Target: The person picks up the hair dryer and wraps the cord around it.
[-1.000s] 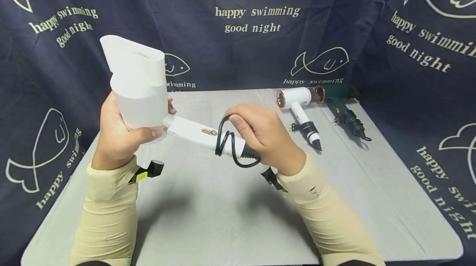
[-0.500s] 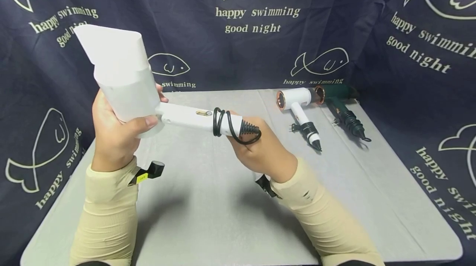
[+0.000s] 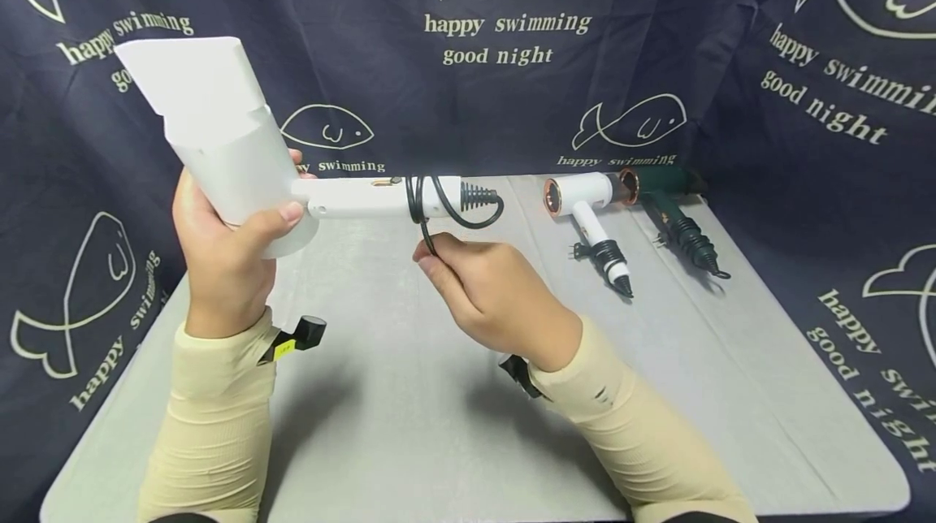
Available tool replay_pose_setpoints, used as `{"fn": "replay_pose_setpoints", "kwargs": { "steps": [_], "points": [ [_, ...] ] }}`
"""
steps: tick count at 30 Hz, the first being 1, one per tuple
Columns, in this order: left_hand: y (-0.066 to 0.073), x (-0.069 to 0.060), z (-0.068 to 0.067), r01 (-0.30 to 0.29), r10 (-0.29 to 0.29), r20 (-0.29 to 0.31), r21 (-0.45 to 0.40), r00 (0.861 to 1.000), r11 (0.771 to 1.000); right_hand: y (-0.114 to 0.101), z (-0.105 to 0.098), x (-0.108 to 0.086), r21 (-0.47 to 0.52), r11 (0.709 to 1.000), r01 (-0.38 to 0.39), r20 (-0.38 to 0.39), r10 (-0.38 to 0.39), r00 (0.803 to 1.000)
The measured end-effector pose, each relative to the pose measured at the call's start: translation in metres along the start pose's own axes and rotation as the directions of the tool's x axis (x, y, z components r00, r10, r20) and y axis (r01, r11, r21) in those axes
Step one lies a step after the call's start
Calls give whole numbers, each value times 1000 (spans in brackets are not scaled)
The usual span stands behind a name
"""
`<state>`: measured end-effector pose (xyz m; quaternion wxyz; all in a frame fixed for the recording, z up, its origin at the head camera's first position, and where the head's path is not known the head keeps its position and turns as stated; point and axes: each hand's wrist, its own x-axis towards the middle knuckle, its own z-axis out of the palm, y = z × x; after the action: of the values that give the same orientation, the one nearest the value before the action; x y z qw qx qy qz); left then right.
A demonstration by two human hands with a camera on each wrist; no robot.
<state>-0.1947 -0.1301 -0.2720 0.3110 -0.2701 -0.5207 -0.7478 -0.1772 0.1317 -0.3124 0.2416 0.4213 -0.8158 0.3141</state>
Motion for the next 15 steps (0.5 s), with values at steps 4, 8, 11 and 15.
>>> {"fn": "replay_pose_setpoints", "kwargs": {
  "steps": [4,8,11,15],
  "points": [
    [-2,1,-3,-4,6,-36,63,999,998,-4,-2,-1,-25,1000,7,25,-6,1000],
    [-1,3,-3,-17,22,-49,111,999,994,-8,-3,-1,-47,998,39,20,-38,999],
    [5,3,1,-24,33,-57,157,998,987,-9,-3,-1,-61,996,67,11,-67,998],
    [8,3,4,-20,37,-75,218,996,976,-11,-3,-2,-85,992,96,4,-96,995]
  ]
}}
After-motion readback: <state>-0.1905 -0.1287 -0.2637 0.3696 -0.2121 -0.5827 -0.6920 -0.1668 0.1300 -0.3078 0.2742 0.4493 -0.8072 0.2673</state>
